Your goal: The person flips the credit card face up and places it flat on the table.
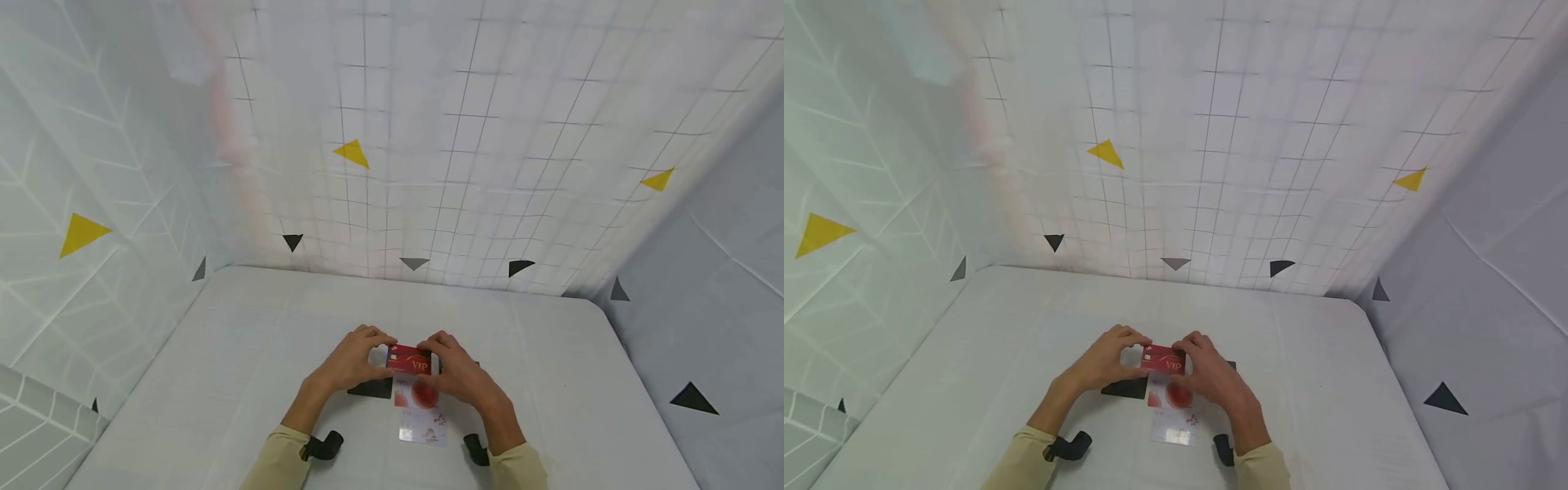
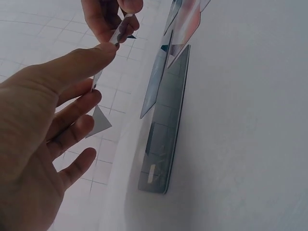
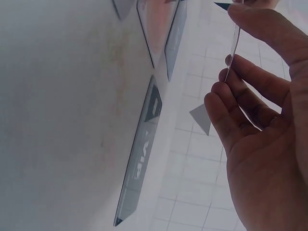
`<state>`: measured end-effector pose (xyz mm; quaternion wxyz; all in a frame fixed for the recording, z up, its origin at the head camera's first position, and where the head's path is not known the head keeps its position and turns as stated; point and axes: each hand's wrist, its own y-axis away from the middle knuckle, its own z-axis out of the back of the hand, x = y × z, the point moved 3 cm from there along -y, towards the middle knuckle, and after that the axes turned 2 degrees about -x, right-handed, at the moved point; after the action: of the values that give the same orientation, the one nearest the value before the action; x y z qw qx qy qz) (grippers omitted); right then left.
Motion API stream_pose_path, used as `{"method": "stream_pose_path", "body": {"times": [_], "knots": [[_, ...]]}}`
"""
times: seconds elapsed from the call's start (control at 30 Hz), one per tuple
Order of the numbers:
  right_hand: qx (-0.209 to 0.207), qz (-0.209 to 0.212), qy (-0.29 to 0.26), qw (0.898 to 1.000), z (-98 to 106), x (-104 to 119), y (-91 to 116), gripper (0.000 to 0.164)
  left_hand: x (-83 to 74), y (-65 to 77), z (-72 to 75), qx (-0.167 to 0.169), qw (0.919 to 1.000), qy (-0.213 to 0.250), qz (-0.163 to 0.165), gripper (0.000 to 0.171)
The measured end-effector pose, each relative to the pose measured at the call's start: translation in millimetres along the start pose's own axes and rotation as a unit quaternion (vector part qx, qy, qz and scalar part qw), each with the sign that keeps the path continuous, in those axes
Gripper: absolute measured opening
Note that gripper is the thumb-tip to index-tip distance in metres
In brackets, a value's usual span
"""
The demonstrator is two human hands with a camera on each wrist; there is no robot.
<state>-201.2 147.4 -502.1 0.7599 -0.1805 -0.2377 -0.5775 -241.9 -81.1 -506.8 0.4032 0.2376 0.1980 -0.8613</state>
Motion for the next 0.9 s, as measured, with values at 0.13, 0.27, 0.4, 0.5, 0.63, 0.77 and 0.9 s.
{"method": "stream_pose_path", "body": {"times": [0.13,0.27,0.4,0.5,0.63,0.77,0.9], "knots": [[0.004,0.006,-0.013,1.0,-1.9,4.1,-3.3,0.057,3.1,0.0,5.9,0.004,0.9999,-0.006,0.008,0.054],[0.014,0.022,-0.01,1.0,-7.0,6.5,-8.9,0.058,8.9,1.6,9.9,0.011,0.9998,-0.012,0.014,0.053],[0.03,0.037,0.012,0.999,-12.4,11.9,-22.9,0.056,20.2,3.7,14.7,0.014,0.9994,-0.014,0.029,0.054],[0.039,0.055,0.028,0.997,-15.3,17.5,-37.2,0.054,30.9,3.2,18.0,0.014,0.9986,-0.024,0.044,0.055],[0.053,0.07,0.041,0.995,-20.1,24.3,-57.6,0.053,46.3,2.0,22.9,0.016,0.9973,-0.035,0.063,0.057],[0.066,0.081,0.046,0.993,-27.0,28.5,-74.4,0.054,59.1,2.4,27.9,0.013,0.9959,-0.034,0.083,0.057],[0.077,0.093,0.052,0.991,-36.0,29.3,-85.7,0.053,68.3,2.1,30.8,0.017,0.9943,-0.049,0.093,0.055]]}}
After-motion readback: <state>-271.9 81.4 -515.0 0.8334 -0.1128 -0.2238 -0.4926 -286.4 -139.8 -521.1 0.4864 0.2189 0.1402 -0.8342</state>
